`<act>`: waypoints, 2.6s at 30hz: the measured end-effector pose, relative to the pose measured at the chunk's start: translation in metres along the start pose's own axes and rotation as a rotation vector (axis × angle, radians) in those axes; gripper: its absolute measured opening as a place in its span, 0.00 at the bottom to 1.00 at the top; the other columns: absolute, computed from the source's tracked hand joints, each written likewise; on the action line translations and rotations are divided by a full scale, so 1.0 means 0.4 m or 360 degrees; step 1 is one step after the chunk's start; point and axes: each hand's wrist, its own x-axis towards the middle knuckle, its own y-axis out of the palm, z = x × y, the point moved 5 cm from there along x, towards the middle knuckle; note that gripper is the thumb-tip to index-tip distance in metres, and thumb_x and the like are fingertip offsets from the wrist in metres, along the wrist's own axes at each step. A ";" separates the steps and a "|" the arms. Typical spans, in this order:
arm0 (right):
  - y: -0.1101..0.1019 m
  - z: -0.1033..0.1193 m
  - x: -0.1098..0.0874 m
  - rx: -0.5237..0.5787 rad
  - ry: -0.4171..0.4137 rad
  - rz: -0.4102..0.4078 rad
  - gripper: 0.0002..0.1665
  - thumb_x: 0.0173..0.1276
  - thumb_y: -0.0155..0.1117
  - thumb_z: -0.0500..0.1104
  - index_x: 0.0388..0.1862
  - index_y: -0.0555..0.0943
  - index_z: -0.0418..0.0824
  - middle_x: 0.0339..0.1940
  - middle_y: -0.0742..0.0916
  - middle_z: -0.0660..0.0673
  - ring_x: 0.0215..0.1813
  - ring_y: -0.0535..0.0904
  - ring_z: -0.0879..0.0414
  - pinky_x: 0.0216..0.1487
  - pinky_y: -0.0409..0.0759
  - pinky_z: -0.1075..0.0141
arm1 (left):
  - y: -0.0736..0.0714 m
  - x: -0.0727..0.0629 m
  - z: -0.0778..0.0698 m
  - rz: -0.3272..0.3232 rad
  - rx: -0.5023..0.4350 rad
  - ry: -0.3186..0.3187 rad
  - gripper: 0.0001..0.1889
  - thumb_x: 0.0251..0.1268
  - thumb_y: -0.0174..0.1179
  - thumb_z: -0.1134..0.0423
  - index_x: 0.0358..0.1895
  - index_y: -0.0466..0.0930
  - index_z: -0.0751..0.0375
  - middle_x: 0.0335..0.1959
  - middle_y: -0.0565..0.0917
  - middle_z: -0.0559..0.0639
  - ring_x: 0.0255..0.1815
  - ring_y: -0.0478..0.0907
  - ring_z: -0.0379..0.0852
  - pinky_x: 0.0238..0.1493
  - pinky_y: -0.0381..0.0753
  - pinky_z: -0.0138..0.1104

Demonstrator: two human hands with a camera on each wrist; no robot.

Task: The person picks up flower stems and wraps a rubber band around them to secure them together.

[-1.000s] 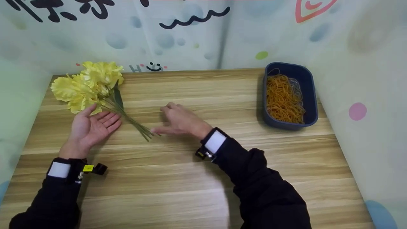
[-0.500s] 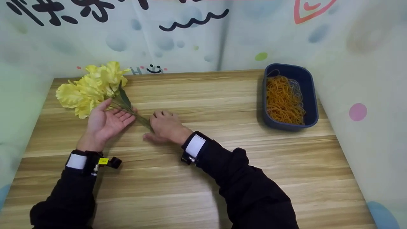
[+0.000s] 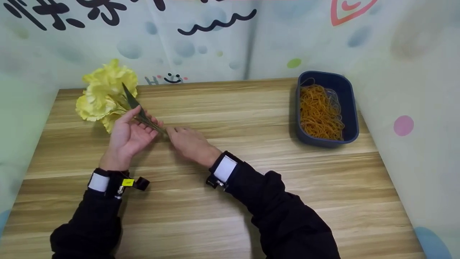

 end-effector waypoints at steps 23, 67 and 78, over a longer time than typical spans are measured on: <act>-0.219 0.175 -0.164 0.0160 -0.0054 -0.0125 0.16 0.93 0.57 0.51 0.52 0.77 0.38 0.22 0.71 0.55 0.19 0.70 0.61 0.18 0.65 0.72 | 0.084 -0.035 0.011 0.0182 -0.0290 0.0268 0.26 0.94 0.52 0.53 0.25 0.75 0.53 0.14 0.77 0.42 0.12 0.72 0.37 0.16 0.72 0.25; -0.292 0.029 -0.283 0.0133 0.0099 -0.0033 0.27 0.91 0.60 0.56 0.74 0.77 0.38 0.24 0.83 0.49 0.22 0.74 0.60 0.26 0.79 0.61 | 0.081 -0.074 -0.032 0.0331 -0.0468 0.0593 0.36 0.95 0.40 0.60 0.11 0.59 0.49 0.04 0.61 0.40 0.12 0.44 0.35 0.16 0.40 0.28; -0.456 -0.289 -0.464 0.0079 0.0616 -0.0644 0.23 0.92 0.59 0.49 0.72 0.77 0.35 0.24 0.80 0.44 0.19 0.66 0.65 0.22 0.66 0.70 | 0.083 -0.083 -0.037 0.0351 -0.0541 0.0601 0.36 0.95 0.39 0.59 0.11 0.58 0.49 0.04 0.61 0.40 0.14 0.41 0.35 0.18 0.38 0.28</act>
